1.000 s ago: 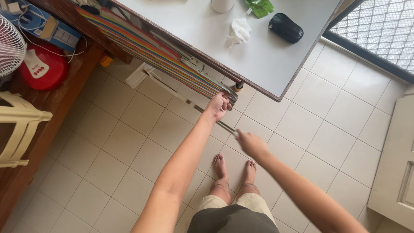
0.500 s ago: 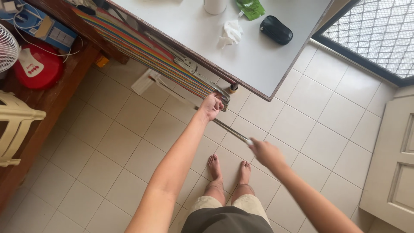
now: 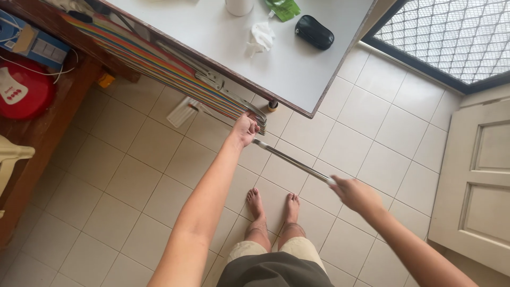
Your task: Mopping the floor and rinsing the mop in a bucket of water.
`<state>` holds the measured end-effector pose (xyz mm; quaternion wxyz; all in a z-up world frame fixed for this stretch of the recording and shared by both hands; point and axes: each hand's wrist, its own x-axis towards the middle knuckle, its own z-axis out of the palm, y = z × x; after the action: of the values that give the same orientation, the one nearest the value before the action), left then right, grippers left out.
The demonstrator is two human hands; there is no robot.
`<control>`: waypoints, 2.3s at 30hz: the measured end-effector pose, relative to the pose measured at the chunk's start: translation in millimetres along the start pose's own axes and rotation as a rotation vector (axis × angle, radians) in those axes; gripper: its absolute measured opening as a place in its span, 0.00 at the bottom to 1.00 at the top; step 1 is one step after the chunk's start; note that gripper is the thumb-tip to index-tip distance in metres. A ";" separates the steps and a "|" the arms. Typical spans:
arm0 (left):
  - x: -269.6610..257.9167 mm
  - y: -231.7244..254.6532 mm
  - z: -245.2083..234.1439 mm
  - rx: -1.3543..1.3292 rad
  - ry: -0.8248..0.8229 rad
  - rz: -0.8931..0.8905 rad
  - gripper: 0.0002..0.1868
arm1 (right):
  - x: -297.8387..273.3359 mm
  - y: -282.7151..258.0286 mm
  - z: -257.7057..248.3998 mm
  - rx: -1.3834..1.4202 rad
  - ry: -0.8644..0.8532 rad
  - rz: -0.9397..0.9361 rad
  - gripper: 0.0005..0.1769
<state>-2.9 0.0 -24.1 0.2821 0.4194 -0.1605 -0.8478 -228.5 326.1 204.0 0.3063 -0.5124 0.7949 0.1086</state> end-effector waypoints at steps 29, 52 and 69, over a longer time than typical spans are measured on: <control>13.9 -9.0 -7.0 0.021 0.067 0.038 0.36 | -106.8 176.6 33.1 -0.082 -0.112 0.293 0.29; 19.4 -9.7 -12.1 0.027 0.155 0.024 0.44 | 91.4 -120.2 94.6 0.066 0.259 -0.243 0.42; 27.7 -14.6 -23.8 -0.024 0.120 -0.023 0.32 | -34.0 -26.8 4.6 -0.009 0.145 -0.247 0.23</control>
<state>-2.3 -6.2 -63.0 0.2866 0.4680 -0.1281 -0.8261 -193.5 341.7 224.5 0.2566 -0.6143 0.7453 0.0363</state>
